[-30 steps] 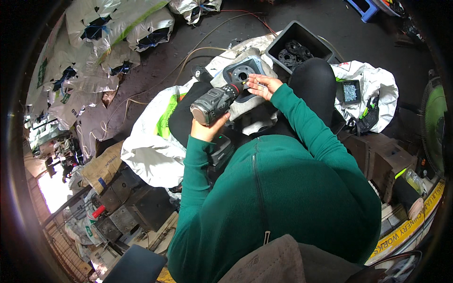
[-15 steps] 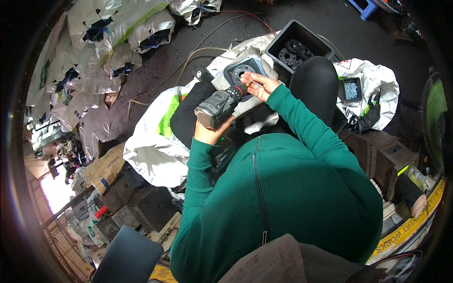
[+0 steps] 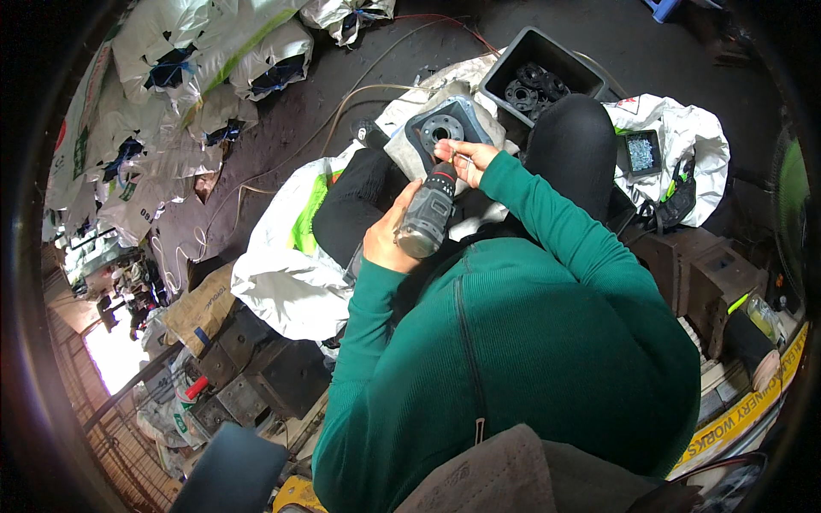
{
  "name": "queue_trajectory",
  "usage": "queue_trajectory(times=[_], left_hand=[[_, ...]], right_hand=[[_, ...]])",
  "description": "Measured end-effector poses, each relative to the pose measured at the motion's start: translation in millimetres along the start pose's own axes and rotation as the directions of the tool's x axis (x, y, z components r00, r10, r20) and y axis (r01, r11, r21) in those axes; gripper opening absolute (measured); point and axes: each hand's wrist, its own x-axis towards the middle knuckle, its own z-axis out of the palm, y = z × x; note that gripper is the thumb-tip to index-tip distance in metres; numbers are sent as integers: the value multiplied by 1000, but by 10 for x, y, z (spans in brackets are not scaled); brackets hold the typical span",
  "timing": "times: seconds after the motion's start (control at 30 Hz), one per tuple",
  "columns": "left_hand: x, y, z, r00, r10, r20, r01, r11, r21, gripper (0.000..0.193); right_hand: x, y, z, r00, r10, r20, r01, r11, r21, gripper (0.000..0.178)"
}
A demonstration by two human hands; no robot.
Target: The person sits on the floor and uses a cordless drill to fasten small metal rings onto a dark mechanical housing. They repeatedly pick up rings from a nearby container, position them on the housing, and tighten them with the drill.
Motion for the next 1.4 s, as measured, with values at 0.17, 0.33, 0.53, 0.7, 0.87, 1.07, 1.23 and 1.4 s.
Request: queue_trajectory(times=[0.17, 0.33, 0.53, 0.7, 0.87, 1.07, 1.23, 1.4], left_hand=[[167, -341, -5, 1000, -7, -18, 7, 1000, -3, 58], [338, -625, -9, 981, -184, -54, 184, 983, -7, 54], [615, -749, 84, 964, -252, 81, 249, 967, 49, 57], [738, -663, 135, 933, -342, 114, 337, 939, 61, 57], [886, -643, 189, 915, -361, 179, 347, 932, 107, 57], [1038, -750, 208, 896, -376, 236, 336, 922, 193, 55], [1113, -788, 230, 879, -377, 292, 307, 916, 257, 55], [1121, -833, 298, 891, -348, 291, 277, 925, 259, 57]], right_hand=[[116, 138, -372, 990, -5, -140, -7, 996, -90, 25], [395, 36, -749, 815, -338, -470, 140, 903, -406, 23], [628, -60, -711, 752, -466, -466, 73, 762, -643, 32], [660, -32, -721, 798, -466, -382, 59, 691, -720, 29], [724, -36, -797, 827, -428, -365, 19, 669, -743, 27], [731, -6, -778, 805, -453, -382, 62, 706, -706, 27], [750, -8, -741, 808, -420, -413, 20, 720, -693, 31], [779, 11, -705, 811, -411, -415, 35, 744, -668, 38]])
